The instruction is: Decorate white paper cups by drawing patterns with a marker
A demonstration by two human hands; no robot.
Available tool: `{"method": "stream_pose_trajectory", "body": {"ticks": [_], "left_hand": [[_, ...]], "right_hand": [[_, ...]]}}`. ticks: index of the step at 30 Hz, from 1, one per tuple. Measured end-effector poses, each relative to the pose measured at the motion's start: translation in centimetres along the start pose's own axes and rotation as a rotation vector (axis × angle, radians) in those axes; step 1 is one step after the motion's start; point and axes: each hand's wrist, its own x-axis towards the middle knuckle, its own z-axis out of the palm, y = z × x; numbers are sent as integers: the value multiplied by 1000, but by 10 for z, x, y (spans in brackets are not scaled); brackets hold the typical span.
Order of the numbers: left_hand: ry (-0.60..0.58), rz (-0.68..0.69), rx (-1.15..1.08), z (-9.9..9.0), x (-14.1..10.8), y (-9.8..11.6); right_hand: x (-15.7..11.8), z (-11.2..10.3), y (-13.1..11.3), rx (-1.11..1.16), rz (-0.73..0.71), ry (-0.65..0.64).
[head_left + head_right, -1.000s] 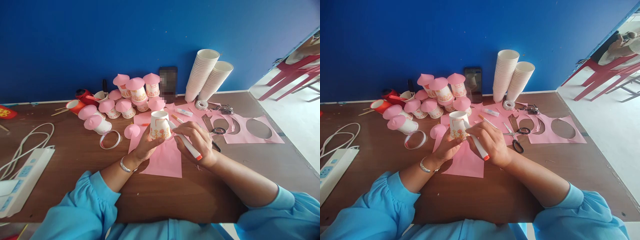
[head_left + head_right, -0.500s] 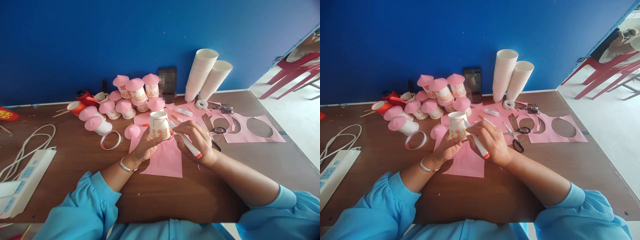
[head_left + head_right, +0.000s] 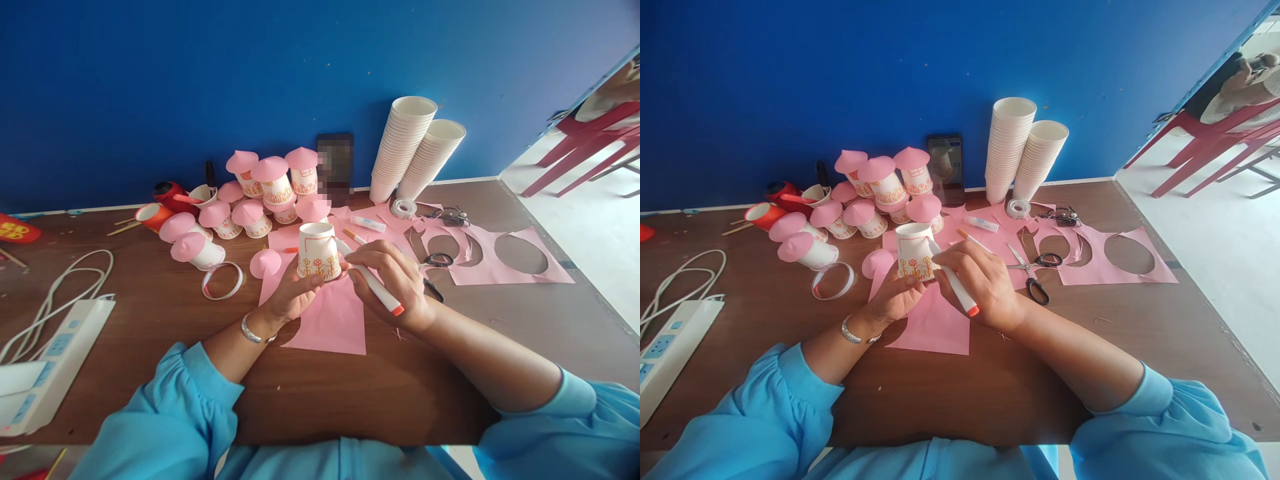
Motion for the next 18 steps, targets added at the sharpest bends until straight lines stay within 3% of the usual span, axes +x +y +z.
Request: {"method": "stream_pose_trajectory", "body": {"ticks": [18], "left_hand": [[-2, 12, -101, -2, -1, -1]], "right_hand": [[2, -1, -1, 2, 0, -12]]}}
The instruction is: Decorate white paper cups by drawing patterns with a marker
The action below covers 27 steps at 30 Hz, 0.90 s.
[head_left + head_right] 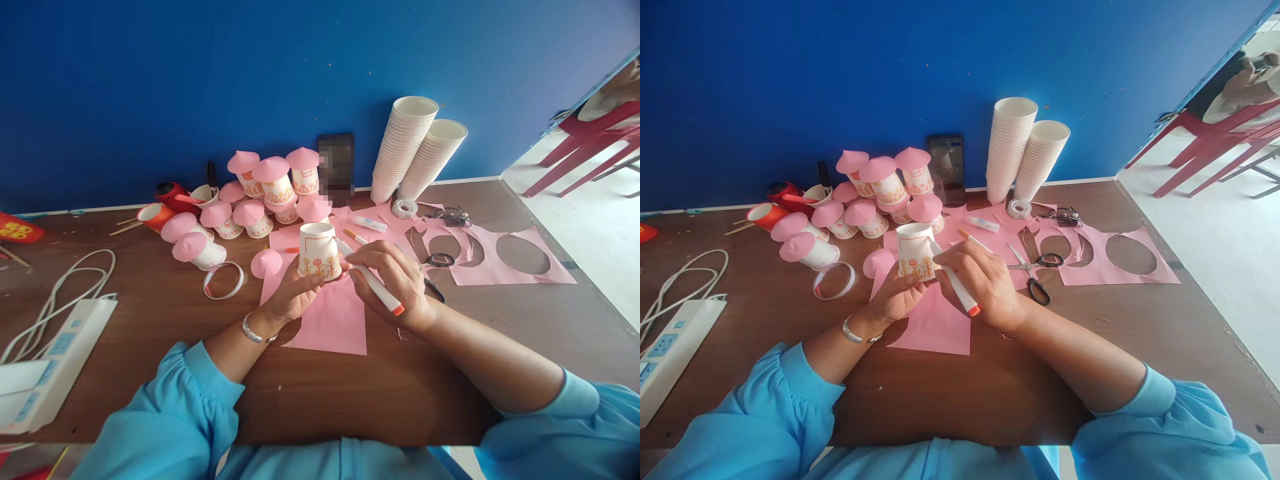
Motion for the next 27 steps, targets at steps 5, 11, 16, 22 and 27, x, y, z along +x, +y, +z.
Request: {"method": "stream_pose_trajectory", "body": {"ticks": [5, 11, 16, 22, 27], "left_hand": [[31, -1, -57, -1, 0, 0], [72, 17, -108, -1, 1, 0], [59, 18, -104, 1, 1, 2], [56, 14, -89, 1, 1, 2], [41, 54, -25, 2, 4, 2]], "right_hand": [[-1, 0, 0, 18, -2, -3], [-2, 1, -1, 34, -8, -11], [-2, 1, -2, 49, -6, -9], [-2, 2, -1, 23, -3, -5], [-5, 1, -5, 42, -60, 3]]}}
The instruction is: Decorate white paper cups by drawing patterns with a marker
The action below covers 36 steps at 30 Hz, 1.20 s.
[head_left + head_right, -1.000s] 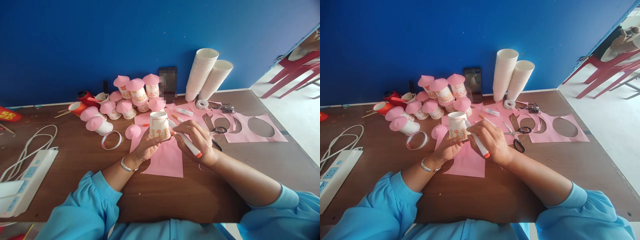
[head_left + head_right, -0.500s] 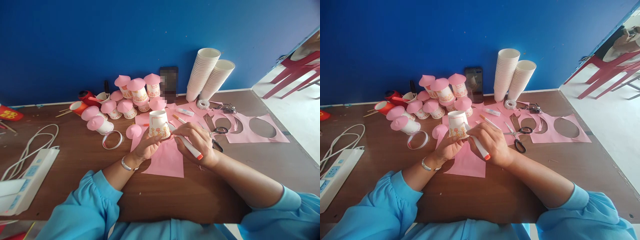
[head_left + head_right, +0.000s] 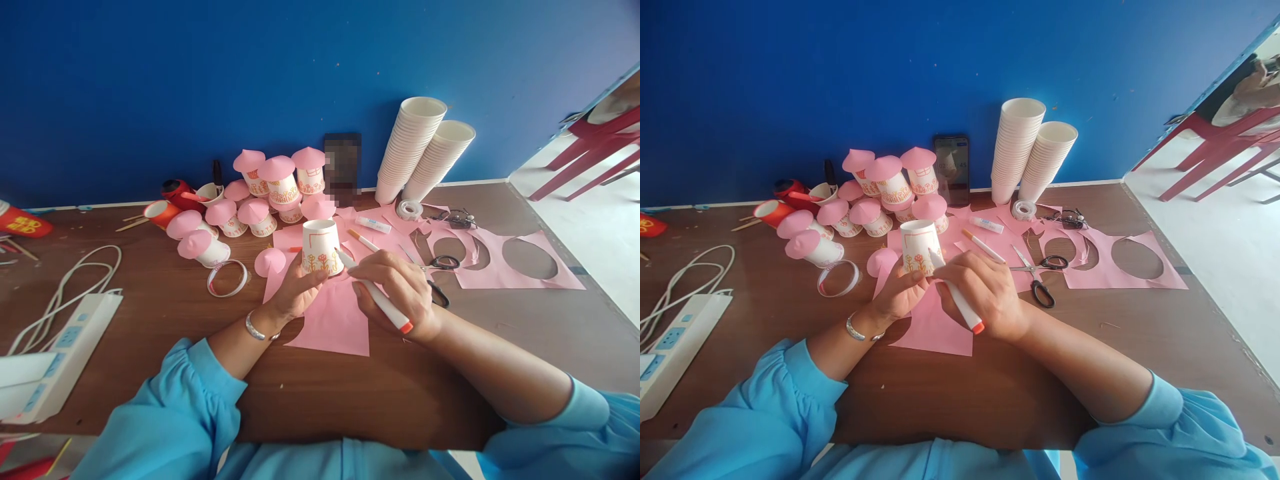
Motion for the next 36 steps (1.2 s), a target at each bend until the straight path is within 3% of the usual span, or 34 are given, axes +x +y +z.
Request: {"method": "stream_pose_trajectory", "body": {"ticks": [5, 19, 28, 36], "left_hand": [[14, 2, 98, 3, 0, -1], [57, 87, 260, -2, -4, -8], [-6, 63, 262, -1, -5, -5], [18, 68, 223, 3, -4, -4]], "right_hand": [[-6, 2, -6, 35, -110, -88], [-8, 8, -7, 18, -69, -113], [-5, 8, -7, 3, -69, -99], [-4, 7, -7, -15, -60, -111]]}}
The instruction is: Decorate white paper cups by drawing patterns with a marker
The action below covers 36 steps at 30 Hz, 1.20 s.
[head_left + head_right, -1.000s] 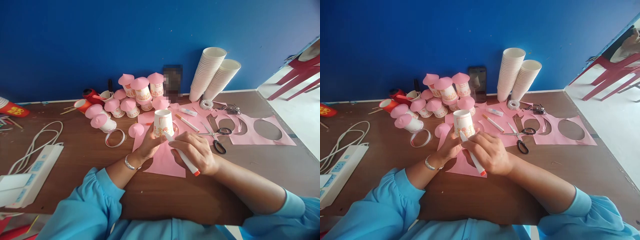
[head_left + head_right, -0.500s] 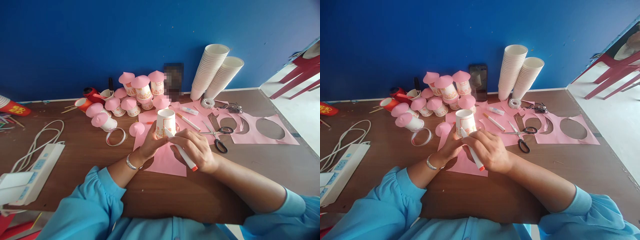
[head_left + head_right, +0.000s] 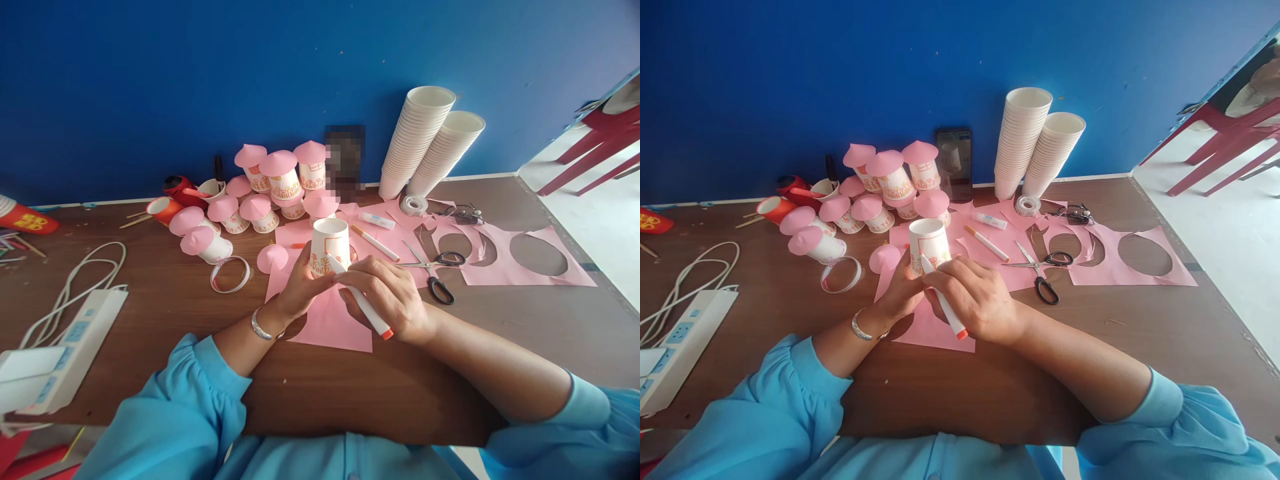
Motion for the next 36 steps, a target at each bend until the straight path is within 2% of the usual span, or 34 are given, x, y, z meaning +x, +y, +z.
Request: {"method": "stream_pose_trajectory", "body": {"ticks": [18, 29, 36], "left_hand": [[59, -52, -27, 5, 0, 7], [-24, -41, -70, 8, 4, 10], [-7, -49, -81, 4, 5, 7]], "right_hand": [[-4, 1, 2, 24, -6, -1], [-1, -2, 3, -14, 8, 3], [-2, -4, 7, 5, 7, 5]]}}
